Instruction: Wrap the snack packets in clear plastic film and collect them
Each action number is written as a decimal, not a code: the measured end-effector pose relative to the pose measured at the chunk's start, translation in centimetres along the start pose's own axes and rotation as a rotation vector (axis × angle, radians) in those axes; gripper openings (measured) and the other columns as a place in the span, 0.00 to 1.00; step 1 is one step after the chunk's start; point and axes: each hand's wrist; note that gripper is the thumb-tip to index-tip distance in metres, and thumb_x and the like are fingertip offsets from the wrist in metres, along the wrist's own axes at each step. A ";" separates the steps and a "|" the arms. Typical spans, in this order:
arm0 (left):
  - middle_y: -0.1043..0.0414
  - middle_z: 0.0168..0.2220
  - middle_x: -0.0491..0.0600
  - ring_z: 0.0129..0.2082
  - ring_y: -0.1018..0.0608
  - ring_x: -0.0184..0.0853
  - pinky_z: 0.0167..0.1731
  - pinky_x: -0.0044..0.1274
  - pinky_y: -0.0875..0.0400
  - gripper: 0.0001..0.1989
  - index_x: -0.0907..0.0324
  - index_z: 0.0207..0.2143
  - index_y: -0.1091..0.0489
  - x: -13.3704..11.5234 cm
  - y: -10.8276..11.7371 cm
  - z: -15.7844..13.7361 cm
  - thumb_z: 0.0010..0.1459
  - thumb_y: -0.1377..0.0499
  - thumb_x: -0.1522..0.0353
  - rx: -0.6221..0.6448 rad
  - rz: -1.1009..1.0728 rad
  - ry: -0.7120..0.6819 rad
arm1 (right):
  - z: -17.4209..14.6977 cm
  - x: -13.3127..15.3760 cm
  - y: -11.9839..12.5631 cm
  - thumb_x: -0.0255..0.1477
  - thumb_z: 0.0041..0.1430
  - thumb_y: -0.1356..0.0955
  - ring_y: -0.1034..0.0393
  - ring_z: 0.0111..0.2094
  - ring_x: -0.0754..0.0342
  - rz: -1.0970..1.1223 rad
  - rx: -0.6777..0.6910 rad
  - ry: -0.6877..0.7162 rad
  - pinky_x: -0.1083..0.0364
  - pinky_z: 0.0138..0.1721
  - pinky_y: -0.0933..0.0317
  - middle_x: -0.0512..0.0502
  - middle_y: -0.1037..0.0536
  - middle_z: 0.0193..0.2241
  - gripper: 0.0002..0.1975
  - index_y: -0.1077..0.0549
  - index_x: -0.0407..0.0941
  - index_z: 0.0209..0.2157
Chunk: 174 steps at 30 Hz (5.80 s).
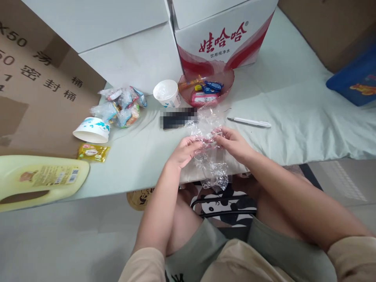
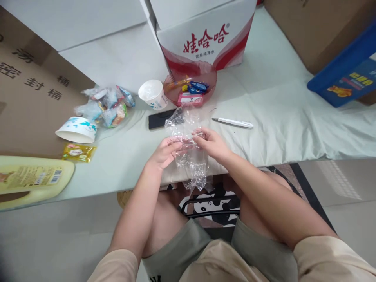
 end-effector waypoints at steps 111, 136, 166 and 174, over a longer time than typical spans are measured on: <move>0.28 0.20 0.41 0.21 0.20 0.36 0.21 0.24 0.27 0.15 0.56 0.39 0.26 -0.1 1.7 -0.8 0.47 0.33 0.64 -0.239 -0.126 -0.207 | 0.3 -0.7 0.6 0.35 0.47 0.28 0.32 0.23 0.55 0.358 0.105 -0.043 0.55 0.27 0.36 0.52 0.26 0.24 0.11 0.26 0.47 0.33; 0.26 0.25 0.44 0.20 0.30 0.27 0.20 0.20 0.42 0.30 0.58 0.45 0.23 1.0 0.5 -1.1 0.41 0.24 0.53 -0.141 0.209 -0.101 | 0.9 -0.9 2.5 0.42 0.54 0.30 0.27 0.30 0.50 -0.233 -0.017 0.148 0.51 0.37 0.34 0.48 0.23 0.29 0.13 0.33 0.48 0.32; 0.30 0.20 0.42 0.19 0.25 0.33 0.20 0.24 0.31 0.23 0.56 0.37 0.26 0.1 0.7 -1.1 0.42 0.27 0.55 -0.176 -0.049 -0.192 | 0.7 0.0 1.8 0.37 0.45 0.25 0.38 0.20 0.58 0.357 0.142 -0.052 0.56 0.23 0.43 0.57 0.30 0.20 0.18 0.28 0.49 0.39; 0.27 0.26 0.44 0.23 0.29 0.28 0.25 0.21 0.37 0.15 0.58 0.34 0.24 0.1 1.1 -0.7 0.42 0.29 0.64 -0.172 0.231 -0.268 | 0.8 0.0 2.2 0.36 0.42 0.23 0.32 0.24 0.55 0.110 0.048 -0.108 0.54 0.31 0.35 0.56 0.28 0.23 0.30 0.32 0.49 0.47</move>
Point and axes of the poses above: each hand's wrist, its own z-axis towards the middle knuckle, its own y-axis out of the back of the hand, x = y × z
